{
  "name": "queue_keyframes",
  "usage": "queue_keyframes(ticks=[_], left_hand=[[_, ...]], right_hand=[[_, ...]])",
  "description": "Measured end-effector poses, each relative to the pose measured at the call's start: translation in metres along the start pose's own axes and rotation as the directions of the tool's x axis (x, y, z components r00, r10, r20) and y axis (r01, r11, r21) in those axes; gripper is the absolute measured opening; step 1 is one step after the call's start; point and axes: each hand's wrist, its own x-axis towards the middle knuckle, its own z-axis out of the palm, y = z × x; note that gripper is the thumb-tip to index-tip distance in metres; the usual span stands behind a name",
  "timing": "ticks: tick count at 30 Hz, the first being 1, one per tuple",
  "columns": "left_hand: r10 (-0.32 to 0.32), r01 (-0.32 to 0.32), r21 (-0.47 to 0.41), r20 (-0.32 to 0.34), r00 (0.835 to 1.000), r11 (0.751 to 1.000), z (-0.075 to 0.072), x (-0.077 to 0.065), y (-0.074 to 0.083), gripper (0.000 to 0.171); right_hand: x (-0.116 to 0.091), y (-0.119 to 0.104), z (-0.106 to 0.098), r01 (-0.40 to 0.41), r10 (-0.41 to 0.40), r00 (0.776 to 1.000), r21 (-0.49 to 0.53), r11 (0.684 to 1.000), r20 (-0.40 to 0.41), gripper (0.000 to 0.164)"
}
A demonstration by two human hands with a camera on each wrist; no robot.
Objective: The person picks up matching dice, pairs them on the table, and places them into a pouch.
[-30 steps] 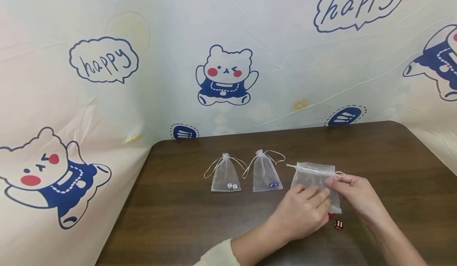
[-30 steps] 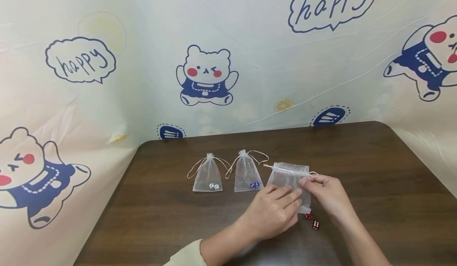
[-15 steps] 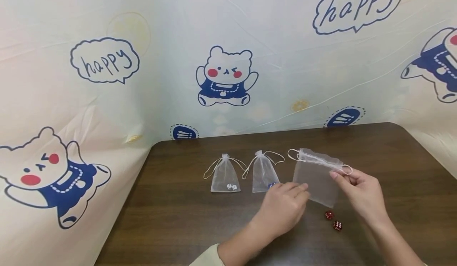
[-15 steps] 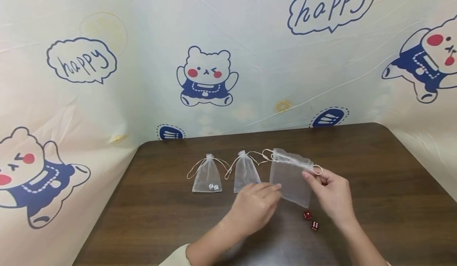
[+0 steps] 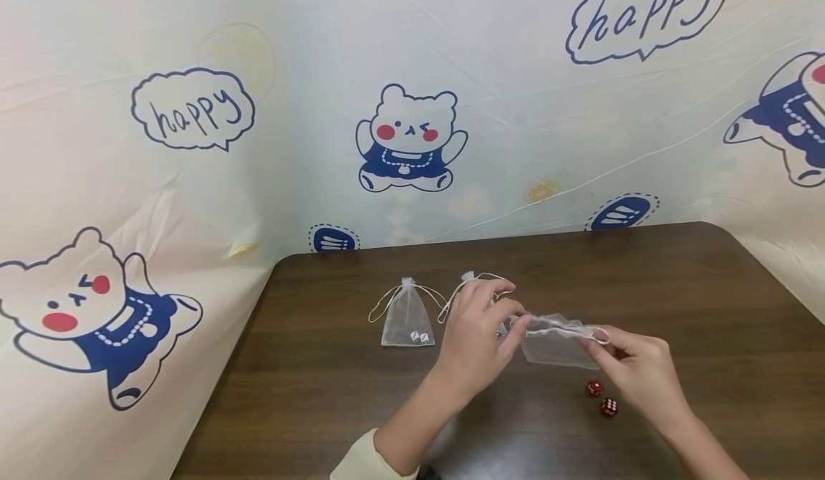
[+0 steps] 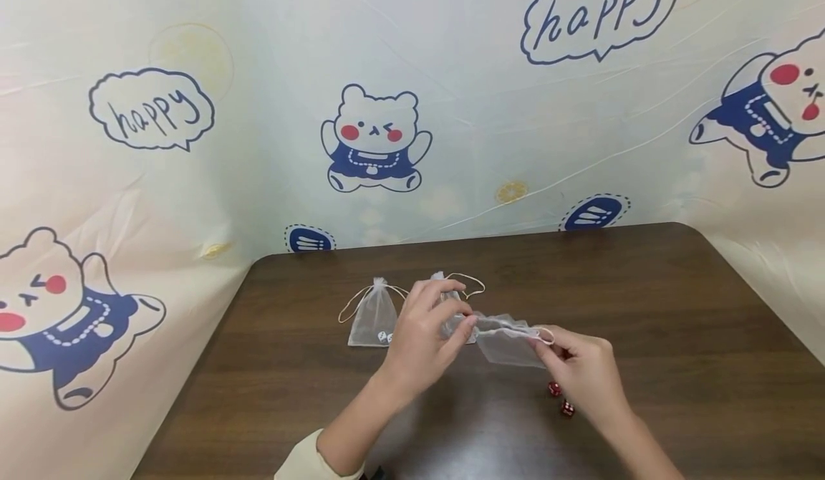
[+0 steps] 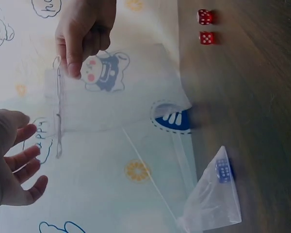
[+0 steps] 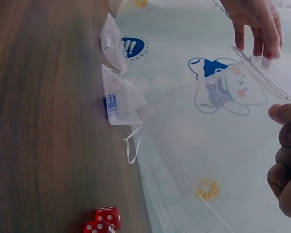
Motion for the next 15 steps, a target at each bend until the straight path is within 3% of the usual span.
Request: queue_keyframes(ticks=[3, 6, 12, 15], left_hand=[[0.009, -0.011, 0.029, 0.059, 0.998, 1.0, 0.0004, -0.0015, 0.0002, 0.004], [0.028, -0.041, 0.097, 0.131, 0.991, 0.994, 0.0011, -0.0034, 0.0014, 0.006], [0.017, -0.063, 0.187, 0.239, 0.971, 0.98, 0.0029, -0.0077, 0.002, 0.012], [0.009, -0.073, 0.217, 0.28, 0.96, 0.973, 0.0048, -0.0096, 0.0016, 0.015]], right_hand=[[-0.0015, 0.0005, 0.0016, 0.055, -0.055, 0.998, -0.004, 0.998, 0.009, 0.027], [-0.0021, 0.0011, 0.0028, 0.084, -0.084, 0.996, 0.0, 0.996, 0.016, 0.036], [-0.0026, 0.0005, 0.0038, 0.084, -0.084, 0.996, 0.005, 0.996, 0.021, 0.041], [-0.0031, 0.0004, 0.0034, 0.06, -0.061, 0.998, 0.029, 0.998, 0.029, 0.03]])
